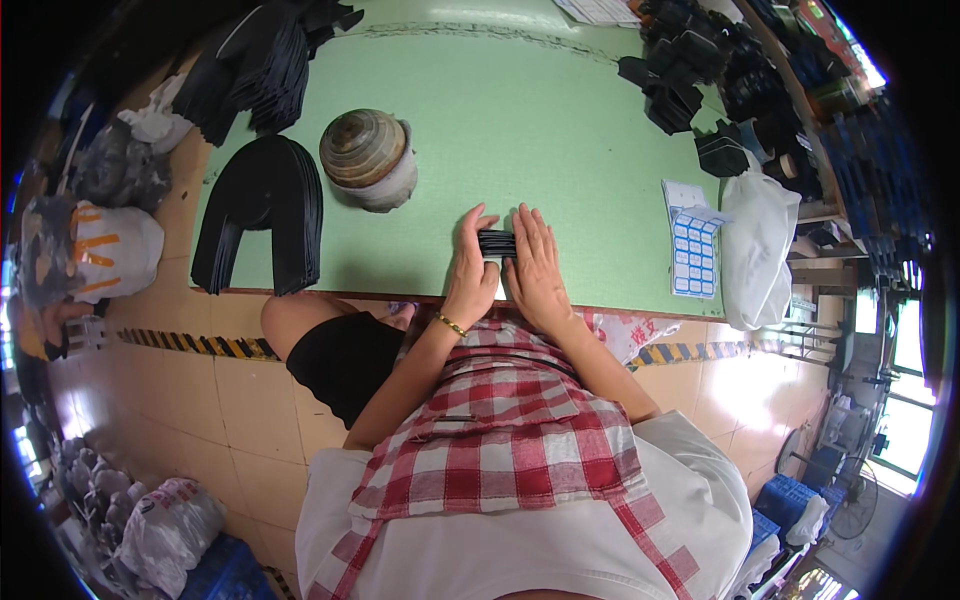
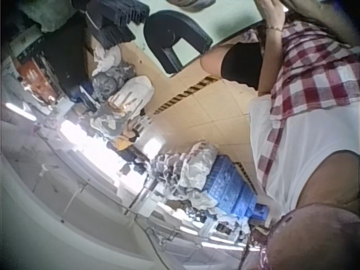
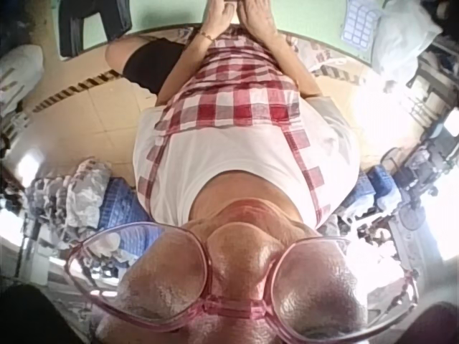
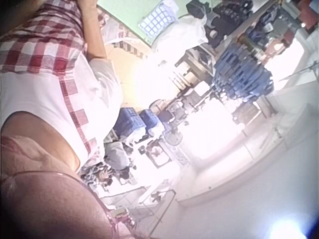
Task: The recorder is sorting and stacking small black shoe components at a workstation.
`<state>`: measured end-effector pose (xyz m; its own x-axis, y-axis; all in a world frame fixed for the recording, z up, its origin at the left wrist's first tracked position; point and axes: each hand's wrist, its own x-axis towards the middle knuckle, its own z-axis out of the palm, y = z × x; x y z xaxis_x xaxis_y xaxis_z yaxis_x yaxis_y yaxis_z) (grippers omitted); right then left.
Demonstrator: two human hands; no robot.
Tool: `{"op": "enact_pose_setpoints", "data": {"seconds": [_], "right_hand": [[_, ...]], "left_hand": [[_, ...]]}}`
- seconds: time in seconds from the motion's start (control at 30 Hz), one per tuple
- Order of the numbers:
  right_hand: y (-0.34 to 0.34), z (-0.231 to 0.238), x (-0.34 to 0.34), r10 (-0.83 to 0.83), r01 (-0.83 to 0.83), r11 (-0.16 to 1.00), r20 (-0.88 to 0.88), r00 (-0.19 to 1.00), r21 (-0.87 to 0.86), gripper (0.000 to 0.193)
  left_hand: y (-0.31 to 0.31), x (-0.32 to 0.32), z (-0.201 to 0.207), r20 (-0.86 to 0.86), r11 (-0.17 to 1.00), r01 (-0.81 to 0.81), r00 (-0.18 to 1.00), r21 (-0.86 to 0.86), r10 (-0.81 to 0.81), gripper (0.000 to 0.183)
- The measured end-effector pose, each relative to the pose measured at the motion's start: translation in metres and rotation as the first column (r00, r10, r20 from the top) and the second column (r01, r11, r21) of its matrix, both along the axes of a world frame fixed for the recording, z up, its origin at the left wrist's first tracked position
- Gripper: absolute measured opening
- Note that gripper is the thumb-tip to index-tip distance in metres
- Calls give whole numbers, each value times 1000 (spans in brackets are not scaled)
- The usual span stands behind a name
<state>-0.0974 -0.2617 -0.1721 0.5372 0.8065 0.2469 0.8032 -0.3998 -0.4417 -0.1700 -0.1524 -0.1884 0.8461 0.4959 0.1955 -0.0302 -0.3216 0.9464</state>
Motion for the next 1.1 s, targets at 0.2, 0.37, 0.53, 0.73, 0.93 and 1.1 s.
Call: {"op": "enact_pose_setpoints", "data": {"seconds": [0.2,0.37,0.53,0.73,0.93,1.1], "right_hand": [[5,-1,-4,-3,6,999,-88,996,40,67],[7,-2,5,73,-59,989,-104,992,136,55],[5,4,7,94,-47,971,-190,977,236,40],[1,10,5,64,-37,994,-263,963,106,41],[9,-10,-4,-24,25,993,-8,1000,115,50],[6,-13,-3,-19,18,998,13,1000,67,47]], "left_hand": [[-7,4,-9,68,996,-21,998,85,15,83],[0,-1,-3,85,997,-17,996,-75,23,76],[10,-8,-7,54,995,-68,996,70,64,59],[14,-14,0,-65,969,8,998,245,8,56],[5,-9,-4,-79,904,-45,993,425,86,60],[9,-14,-3,-72,897,-18,996,441,56,61]]}}
